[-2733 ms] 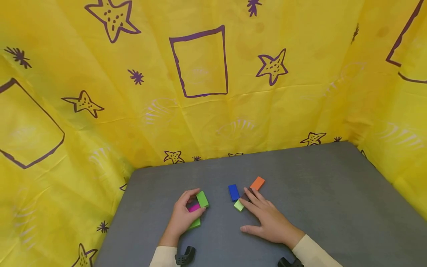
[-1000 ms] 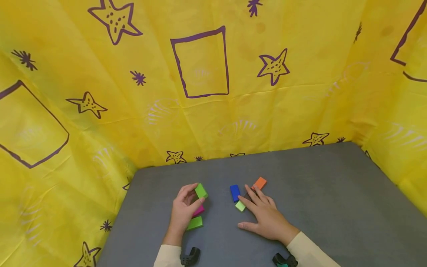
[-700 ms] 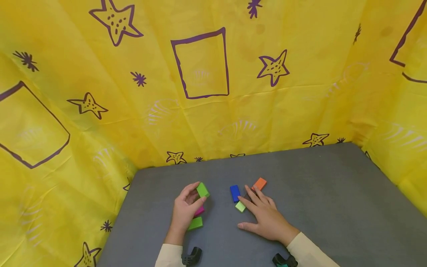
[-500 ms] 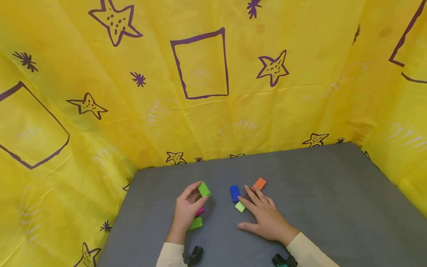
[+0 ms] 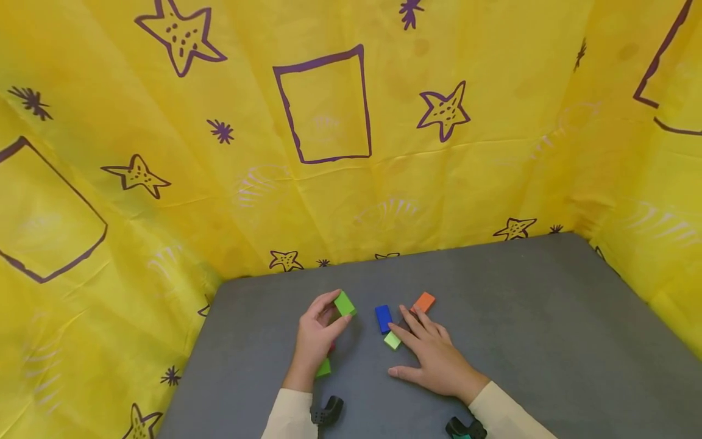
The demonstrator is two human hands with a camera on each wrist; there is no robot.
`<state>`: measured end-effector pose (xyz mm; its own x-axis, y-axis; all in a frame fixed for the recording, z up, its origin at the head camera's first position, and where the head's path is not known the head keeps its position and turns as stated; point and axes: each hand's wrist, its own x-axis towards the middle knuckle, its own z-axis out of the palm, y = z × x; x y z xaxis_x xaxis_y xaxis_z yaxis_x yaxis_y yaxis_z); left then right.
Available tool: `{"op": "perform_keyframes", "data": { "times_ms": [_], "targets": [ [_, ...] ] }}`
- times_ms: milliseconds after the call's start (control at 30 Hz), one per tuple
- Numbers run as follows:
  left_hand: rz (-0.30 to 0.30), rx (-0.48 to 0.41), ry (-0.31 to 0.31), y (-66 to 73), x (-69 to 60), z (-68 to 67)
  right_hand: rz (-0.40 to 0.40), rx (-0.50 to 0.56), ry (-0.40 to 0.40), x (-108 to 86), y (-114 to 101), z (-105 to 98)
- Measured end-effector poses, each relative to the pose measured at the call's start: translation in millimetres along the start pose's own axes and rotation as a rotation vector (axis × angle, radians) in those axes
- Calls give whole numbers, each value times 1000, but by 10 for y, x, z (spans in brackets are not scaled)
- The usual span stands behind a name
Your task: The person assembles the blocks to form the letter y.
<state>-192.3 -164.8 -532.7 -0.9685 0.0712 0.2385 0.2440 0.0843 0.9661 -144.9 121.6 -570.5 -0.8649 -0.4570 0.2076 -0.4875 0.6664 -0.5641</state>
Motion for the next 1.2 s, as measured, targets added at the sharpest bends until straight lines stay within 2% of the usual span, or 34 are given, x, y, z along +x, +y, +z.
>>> {"op": "perform_keyframes", "data": {
  "times_ms": [267,467,700,867,1033,1200],
  "targets": [
    [26,9,-12,-7,106,109,16,-2,-22,2,9,-9],
    [4,46,-19,-21,196,190,22,0,-31,4,22,-10],
    [8,-3,-64,-114,269,324,17,3,-31,14,15,-14],
    [21,-11,-73,-140,306,414,11,7,-27,9,23,-12],
    [34,39,-76,-178,342,485,0,8,-26,16,30,2],
    [31,133,-76,-233,392,552,7,10,-28,15,24,1]
  ]
}}
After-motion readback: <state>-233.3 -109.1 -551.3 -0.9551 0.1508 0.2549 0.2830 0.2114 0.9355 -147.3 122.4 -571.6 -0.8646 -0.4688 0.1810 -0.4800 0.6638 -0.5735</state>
